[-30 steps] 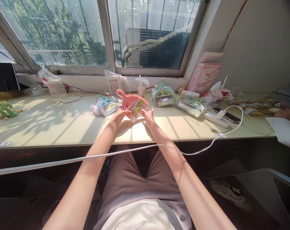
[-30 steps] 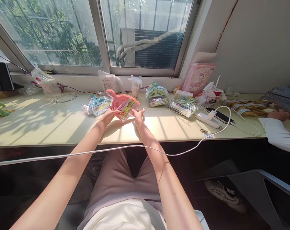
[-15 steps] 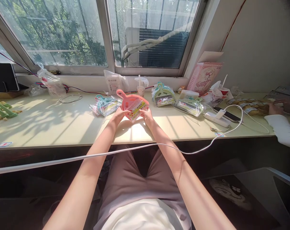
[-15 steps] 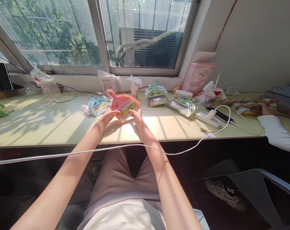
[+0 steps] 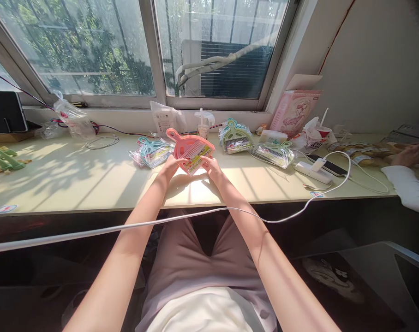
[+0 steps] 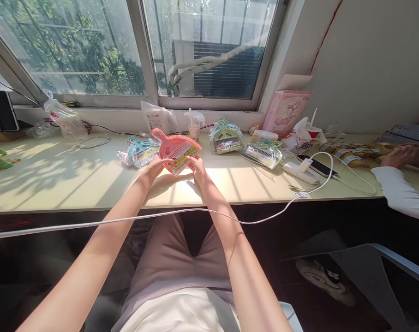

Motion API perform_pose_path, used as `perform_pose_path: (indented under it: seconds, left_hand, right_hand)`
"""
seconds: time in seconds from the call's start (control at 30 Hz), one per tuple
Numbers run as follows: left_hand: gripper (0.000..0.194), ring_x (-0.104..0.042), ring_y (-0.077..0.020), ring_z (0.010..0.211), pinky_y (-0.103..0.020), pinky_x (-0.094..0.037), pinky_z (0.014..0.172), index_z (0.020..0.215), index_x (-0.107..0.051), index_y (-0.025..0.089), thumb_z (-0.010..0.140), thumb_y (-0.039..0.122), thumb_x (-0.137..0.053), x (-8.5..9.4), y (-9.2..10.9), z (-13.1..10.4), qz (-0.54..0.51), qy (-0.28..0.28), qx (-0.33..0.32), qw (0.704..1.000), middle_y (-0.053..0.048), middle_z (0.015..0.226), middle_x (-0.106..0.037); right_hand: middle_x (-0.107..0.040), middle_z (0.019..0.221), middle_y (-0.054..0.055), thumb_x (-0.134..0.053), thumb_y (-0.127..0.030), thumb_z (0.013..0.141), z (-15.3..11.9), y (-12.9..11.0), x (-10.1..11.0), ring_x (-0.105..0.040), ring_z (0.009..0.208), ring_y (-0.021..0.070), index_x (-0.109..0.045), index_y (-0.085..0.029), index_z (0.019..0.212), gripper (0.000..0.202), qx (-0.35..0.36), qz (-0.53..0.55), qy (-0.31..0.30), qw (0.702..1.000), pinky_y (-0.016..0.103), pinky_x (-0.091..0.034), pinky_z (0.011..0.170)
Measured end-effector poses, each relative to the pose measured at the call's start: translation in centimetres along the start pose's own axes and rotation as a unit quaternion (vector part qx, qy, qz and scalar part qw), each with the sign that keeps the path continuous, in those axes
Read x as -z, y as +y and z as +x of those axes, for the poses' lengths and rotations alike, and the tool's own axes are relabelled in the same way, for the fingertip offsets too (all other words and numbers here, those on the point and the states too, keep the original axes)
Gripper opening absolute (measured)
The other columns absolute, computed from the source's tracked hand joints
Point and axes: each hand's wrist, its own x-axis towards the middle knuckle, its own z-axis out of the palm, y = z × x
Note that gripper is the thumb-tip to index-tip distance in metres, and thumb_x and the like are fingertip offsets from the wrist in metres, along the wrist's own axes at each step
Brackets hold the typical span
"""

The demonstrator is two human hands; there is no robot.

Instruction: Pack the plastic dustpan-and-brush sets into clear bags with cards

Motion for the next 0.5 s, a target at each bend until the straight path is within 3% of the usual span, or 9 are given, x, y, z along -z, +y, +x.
perform_pose_path:
  seconds: [0.23, 0.37, 0.5]
  left_hand:
    - [0.084, -0.078, -0.0369, 0.131, -0.055, -0.059, 0.124, 0.146, -0.075, 0.026, 0.066, 0.028, -0.101, -0.2, 0.1, -0.1, -0.011, -0.013, -0.007, 1.000, -0.011, 0.127, -0.086]
    - [0.087, -0.076, -0.0377, 0.136, -0.057, -0.056, 0.126, 0.149, -0.073, 0.025, 0.066, 0.025, -0.101, -0.6, 0.4, -0.1, -0.016, -0.004, -0.005, 1.000, -0.012, 0.126, -0.086]
    - [0.063, -0.072, -0.0395, 0.141, -0.063, -0.053, 0.128, 0.141, -0.075, 0.021, 0.084, 0.044, -0.093, -0.9, 0.5, 0.2, -0.037, 0.002, 0.000, 0.999, -0.014, 0.137, -0.083]
  right_hand:
    - [-0.085, 0.123, -0.002, -0.085, -0.028, 0.080, 2.5, 0.1, -0.8, -0.078, 0.126, 0.0286, -0.060, -0.036, 0.132, 0.059, -0.020, 0.043, 0.031, 0.998, 0.050, -0.067, 0.109]
    - [-0.086, 0.110, -0.001, -0.088, -0.020, 0.076, 3.4, 0.6, -0.9, -0.082, 0.113, 0.0286, -0.063, -0.030, 0.130, 0.060, -0.029, 0.081, 0.067, 0.994, 0.048, -0.070, 0.102]
    - [-0.086, 0.109, 0.001, -0.089, -0.016, 0.076, 3.7, 0.9, -0.5, -0.082, 0.113, 0.0285, -0.065, -0.028, 0.122, 0.054, -0.018, 0.080, 0.072, 0.994, 0.047, -0.069, 0.104]
